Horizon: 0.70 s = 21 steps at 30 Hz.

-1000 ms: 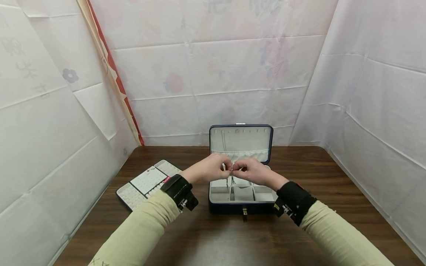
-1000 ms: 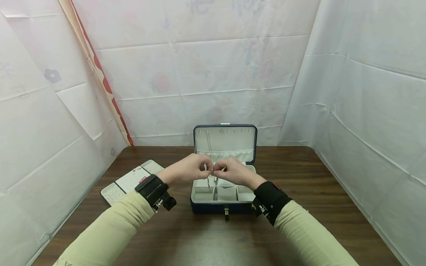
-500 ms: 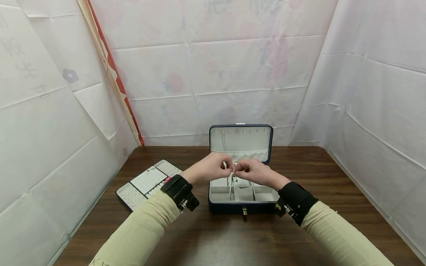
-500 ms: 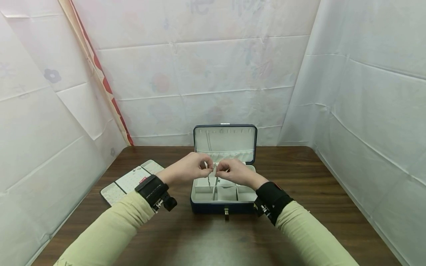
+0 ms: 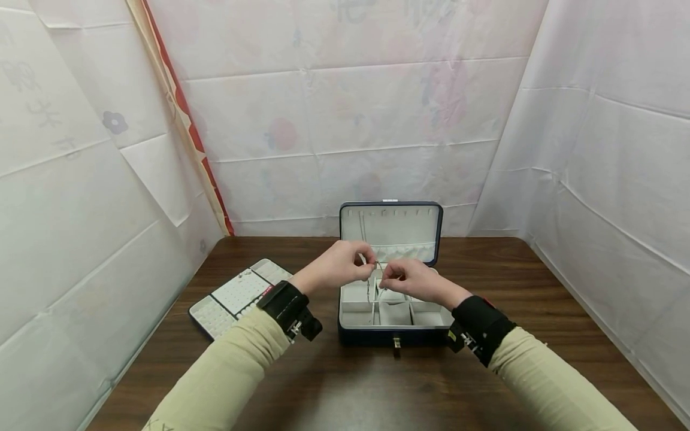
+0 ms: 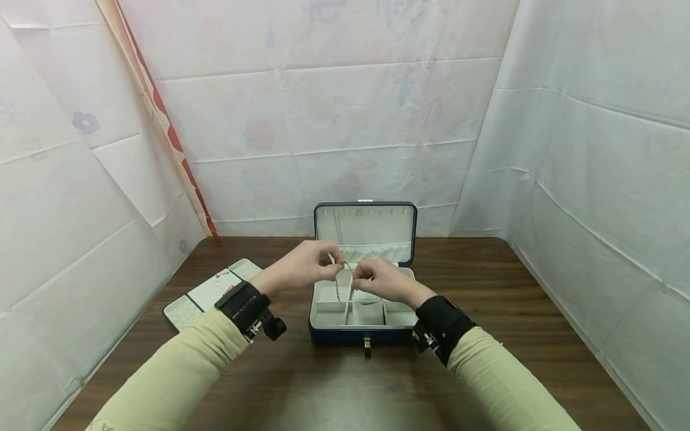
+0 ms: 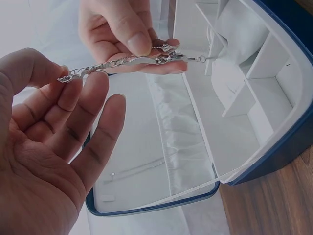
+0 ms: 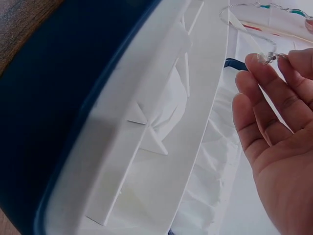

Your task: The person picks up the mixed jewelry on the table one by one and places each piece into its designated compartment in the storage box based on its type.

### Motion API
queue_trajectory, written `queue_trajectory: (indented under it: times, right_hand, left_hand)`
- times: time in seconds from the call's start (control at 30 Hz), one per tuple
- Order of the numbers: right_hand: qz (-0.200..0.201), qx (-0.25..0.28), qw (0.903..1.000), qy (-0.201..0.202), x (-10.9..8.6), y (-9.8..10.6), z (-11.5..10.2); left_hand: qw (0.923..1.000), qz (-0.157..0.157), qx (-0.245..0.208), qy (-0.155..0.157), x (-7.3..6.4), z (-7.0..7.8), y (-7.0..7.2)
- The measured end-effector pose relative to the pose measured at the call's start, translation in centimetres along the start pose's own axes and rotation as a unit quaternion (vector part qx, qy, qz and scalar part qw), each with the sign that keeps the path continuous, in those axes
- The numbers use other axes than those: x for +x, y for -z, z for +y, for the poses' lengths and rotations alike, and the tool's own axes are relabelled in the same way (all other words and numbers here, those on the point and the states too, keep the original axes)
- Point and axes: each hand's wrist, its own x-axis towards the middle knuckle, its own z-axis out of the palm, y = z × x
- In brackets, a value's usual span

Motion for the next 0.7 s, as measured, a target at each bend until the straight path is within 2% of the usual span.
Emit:
queue_trajectory:
  times: [0.17, 0.43, 0.7]
  right_hand:
    - [0.001, 0.003, 1.0, -0.002, -0.1, 0.0, 0.5]
    - [0.003, 0.016, 0.9998, -0.01, -0.3, -0.1, 0.6]
    - [0.013, 0.081, 0.9955, -0.048, -0.6, 0.3, 1.1]
  left_hand:
    - [0.9998, 0.018, -0.012, -0.001, -0.2, -0.1, 0.2]
    - [0.9984, 0.031, -0.044, 0.014, -0.6, -0.2, 0.4]
    - [0.9934, 0.054, -0.092, 0.042, -0.8, -1.0, 0.5]
